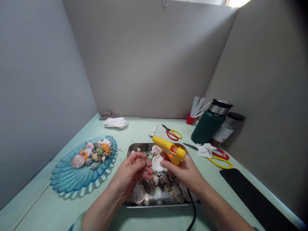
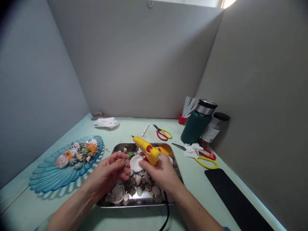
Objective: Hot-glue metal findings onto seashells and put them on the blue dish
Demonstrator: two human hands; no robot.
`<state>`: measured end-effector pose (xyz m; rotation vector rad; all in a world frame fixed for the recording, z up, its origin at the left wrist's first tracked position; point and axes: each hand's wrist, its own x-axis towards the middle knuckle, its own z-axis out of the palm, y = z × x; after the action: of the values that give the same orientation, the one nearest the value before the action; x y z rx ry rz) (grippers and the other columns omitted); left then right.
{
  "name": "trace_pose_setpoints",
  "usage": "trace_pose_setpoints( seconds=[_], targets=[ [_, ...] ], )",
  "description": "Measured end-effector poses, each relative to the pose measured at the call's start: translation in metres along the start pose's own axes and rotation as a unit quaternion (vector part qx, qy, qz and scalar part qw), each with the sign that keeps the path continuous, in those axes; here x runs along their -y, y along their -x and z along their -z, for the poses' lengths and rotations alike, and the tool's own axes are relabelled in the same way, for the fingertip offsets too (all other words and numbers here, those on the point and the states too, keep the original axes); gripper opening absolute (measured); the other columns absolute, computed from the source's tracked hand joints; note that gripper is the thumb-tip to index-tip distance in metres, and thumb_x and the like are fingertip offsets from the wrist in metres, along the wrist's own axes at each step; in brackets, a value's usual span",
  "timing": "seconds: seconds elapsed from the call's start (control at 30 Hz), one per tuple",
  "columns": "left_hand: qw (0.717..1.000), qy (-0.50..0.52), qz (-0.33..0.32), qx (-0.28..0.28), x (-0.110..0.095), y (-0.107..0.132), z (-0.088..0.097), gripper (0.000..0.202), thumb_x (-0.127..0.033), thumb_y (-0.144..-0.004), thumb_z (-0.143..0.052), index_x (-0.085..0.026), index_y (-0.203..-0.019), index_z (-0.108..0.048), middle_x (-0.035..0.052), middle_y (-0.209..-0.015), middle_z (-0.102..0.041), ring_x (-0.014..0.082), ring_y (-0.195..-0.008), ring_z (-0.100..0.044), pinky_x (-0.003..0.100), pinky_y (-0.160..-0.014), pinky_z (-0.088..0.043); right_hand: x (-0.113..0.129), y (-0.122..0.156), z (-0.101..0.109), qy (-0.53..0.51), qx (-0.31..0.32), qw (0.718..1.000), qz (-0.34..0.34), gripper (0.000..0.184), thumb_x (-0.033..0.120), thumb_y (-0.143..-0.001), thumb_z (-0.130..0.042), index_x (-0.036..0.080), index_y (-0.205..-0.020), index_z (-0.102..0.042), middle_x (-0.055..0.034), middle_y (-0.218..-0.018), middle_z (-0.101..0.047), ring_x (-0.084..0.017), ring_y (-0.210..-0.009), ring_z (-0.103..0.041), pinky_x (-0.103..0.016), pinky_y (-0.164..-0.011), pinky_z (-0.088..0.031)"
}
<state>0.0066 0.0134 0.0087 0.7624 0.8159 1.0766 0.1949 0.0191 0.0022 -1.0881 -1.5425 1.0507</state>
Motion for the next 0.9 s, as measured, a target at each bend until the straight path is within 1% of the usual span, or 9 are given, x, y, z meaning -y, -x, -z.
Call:
trace_pose_setpoints(
  seconds=[0.17,0.3,0.4,0.47,0.53,0.63,0.7,0.77,0.9],
  targets=[
    [1.0,0.02,0.018,0.009,0.0025,-0.0011,0.0015,0.015,-0.007,-0.075,-0.058,-0.01,-0.089,-0.06,0.003,-0.071,-0.061,0.0117,-0.056,-0.059,0.025,-0.052,-0.052,0.0027,0.0016,-0.0004,0.021,-0.006,0.999,0.024,0.024,0.031,-0.076,-0.067,0.02,-0.098,-0.064,-0.0059,-0.093,-0.066,-0.021,-0.076,-0.062,-0.027,-0.056,-0.049],
    [0.998,0.042,0.029,0.021,0.0029,-0.0022,0.0003,0.019,-0.005,-0.075,-0.054,-0.008,-0.091,-0.062,0.004,-0.068,-0.06,0.0122,-0.055,-0.058,0.024,-0.05,-0.05,0.0034,0.0017,-0.0004,0.036,-0.016,0.999,0.033,0.024,0.031,-0.076,-0.068,0.02,-0.097,-0.065,-0.0057,-0.091,-0.067,-0.023,-0.08,-0.063,-0.031,-0.063,-0.051],
    [0.998,0.042,0.02,0.03,0.0042,-0.0011,-0.003,0.013,-0.016,-0.08,-0.054,-0.011,-0.09,-0.062,0.0027,-0.069,-0.058,0.0115,-0.055,-0.056,0.022,-0.045,-0.046,0.004,0.002,-0.0014,0.041,-0.018,0.998,0.035,0.023,0.031,-0.076,-0.068,0.02,-0.096,-0.065,-0.0053,-0.09,-0.067,-0.023,-0.081,-0.063,-0.032,-0.067,-0.051],
    [0.999,0.025,0.018,0.037,0.005,0.0008,-0.0055,0.014,-0.026,-0.082,-0.057,-0.013,-0.085,-0.061,0.0012,-0.069,-0.056,0.0097,-0.054,-0.053,0.018,-0.039,-0.041,0.0046,0.0027,-0.0025,0.042,-0.012,0.999,0.03,0.024,0.032,-0.076,-0.068,0.019,-0.096,-0.064,-0.005,-0.089,-0.067,-0.022,-0.079,-0.063,-0.032,-0.067,-0.051],
    [0.998,-0.002,0.027,0.048,0.0049,0.0029,-0.0069,0.019,-0.032,-0.083,-0.058,-0.014,-0.082,-0.059,-0.0003,-0.065,-0.054,0.0076,-0.049,-0.049,0.015,-0.036,-0.036,0.0056,0.0035,-0.0037,0.048,-0.012,0.998,0.029,0.026,0.032,-0.076,-0.068,0.018,-0.097,-0.063,-0.0049,-0.088,-0.066,-0.022,-0.078,-0.062,-0.032,-0.068,-0.05],
    [0.997,-0.026,0.044,0.064,0.0033,0.0048,-0.0061,0.025,-0.037,-0.086,-0.052,-0.014,-0.085,-0.058,-0.0013,-0.056,-0.053,0.0065,-0.043,-0.044,0.014,-0.035,-0.032,0.0075,0.0048,-0.0048,0.054,-0.015,0.998,0.031,0.027,0.033,-0.076,-0.068,0.017,-0.097,-0.062,-0.0045,-0.087,-0.066,-0.022,-0.08,-0.062,-0.032,-0.071,-0.05],
    [0.996,-0.031,0.046,0.065,0.002,0.0052,-0.0047,0.026,-0.039,-0.086,-0.051,-0.014,-0.086,-0.058,-0.0017,-0.055,-0.052,0.0063,-0.042,-0.04,0.014,-0.035,-0.028,0.0087,0.0054,-0.0052,0.054,-0.011,0.998,0.028,0.027,0.034,-0.077,-0.067,0.017,-0.097,-0.062,-0.0039,-0.085,-0.066,-0.021,-0.078,-0.062,-0.031,-0.07,-0.05],
    [0.995,-0.052,0.05,0.063,0.0015,0.0056,-0.0042,0.024,-0.039,-0.083,-0.055,-0.015,-0.083,-0.056,-0.0036,-0.052,-0.05,0.0054,-0.04,-0.036,0.015,-0.034,-0.023,0.0097,0.0057,-0.0057,0.058,-0.009,0.998,0.024,0.028,0.035,-0.077,-0.066,0.016,-0.097,-0.063,-0.0038,-0.084,-0.066,-0.02,-0.074,-0.062,-0.031,-0.068,-0.05],
    [0.984,-0.161,0.056,0.045,0.0032,0.0065,-0.0062,0.023,-0.038,-0.08,-0.059,-0.015,-0.076,-0.056,-0.0075,-0.041,-0.042,0.0036,-0.034,-0.026,0.016,-0.034,-0.016,0.01,0.0054,-0.0059,0.076,-0.01,0.996,0.034,0.029,0.035,-0.076,-0.067,0.016,-0.098,-0.064,-0.0051,-0.087,-0.066,-0.022,-0.078,-0.061,-0.031,-0.07,-0.05]
  ],
)
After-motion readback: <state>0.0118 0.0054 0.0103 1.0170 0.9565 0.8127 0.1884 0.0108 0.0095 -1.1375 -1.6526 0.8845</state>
